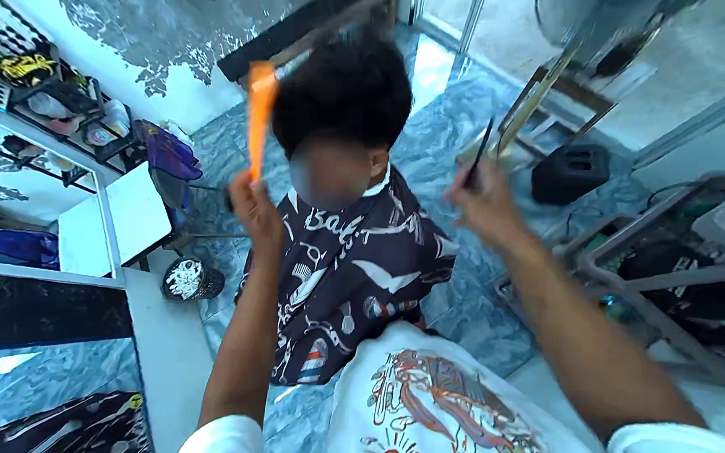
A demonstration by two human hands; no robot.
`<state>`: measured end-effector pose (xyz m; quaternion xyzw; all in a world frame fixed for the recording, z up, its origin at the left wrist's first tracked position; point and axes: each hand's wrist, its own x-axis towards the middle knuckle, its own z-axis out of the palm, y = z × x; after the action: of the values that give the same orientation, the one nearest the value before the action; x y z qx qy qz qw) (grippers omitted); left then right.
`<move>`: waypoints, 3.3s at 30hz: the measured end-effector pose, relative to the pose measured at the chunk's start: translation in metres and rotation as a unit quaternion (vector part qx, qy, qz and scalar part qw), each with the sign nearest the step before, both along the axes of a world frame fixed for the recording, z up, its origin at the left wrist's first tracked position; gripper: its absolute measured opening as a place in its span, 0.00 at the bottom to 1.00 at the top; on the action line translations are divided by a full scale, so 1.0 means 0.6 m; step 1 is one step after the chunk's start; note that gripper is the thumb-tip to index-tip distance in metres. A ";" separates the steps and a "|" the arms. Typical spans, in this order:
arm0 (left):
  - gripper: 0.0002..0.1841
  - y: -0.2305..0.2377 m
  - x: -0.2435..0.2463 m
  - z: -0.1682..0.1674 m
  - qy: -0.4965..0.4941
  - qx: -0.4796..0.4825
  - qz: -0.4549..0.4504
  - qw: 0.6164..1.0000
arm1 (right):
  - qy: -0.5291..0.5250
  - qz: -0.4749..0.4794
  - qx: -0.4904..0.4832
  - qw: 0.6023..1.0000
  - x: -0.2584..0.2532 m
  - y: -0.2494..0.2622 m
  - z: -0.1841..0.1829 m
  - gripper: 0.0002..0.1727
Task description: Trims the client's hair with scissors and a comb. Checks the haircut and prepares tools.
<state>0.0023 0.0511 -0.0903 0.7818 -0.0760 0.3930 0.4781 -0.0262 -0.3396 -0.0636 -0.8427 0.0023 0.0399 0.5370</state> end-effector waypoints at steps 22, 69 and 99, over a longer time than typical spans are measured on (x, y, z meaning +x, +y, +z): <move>0.22 -0.216 -0.281 -0.087 0.330 -0.200 -0.242 0.890 | -0.415 0.120 -0.174 0.885 0.124 -0.077 0.041 0.19; 0.41 -0.339 0.023 0.093 -0.055 -0.425 -0.001 0.904 | -0.038 0.097 0.204 0.973 0.182 -0.358 -0.129 0.09; 0.36 -0.397 -0.132 -0.026 0.251 -0.403 -0.397 0.785 | -0.456 0.188 -0.105 0.864 0.121 -0.106 0.030 0.17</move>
<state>-0.0768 -0.1870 -0.1060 0.4895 -0.0917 -0.0467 0.8659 0.0466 -0.4034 -0.0457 -0.8026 -0.3967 -0.2492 0.3691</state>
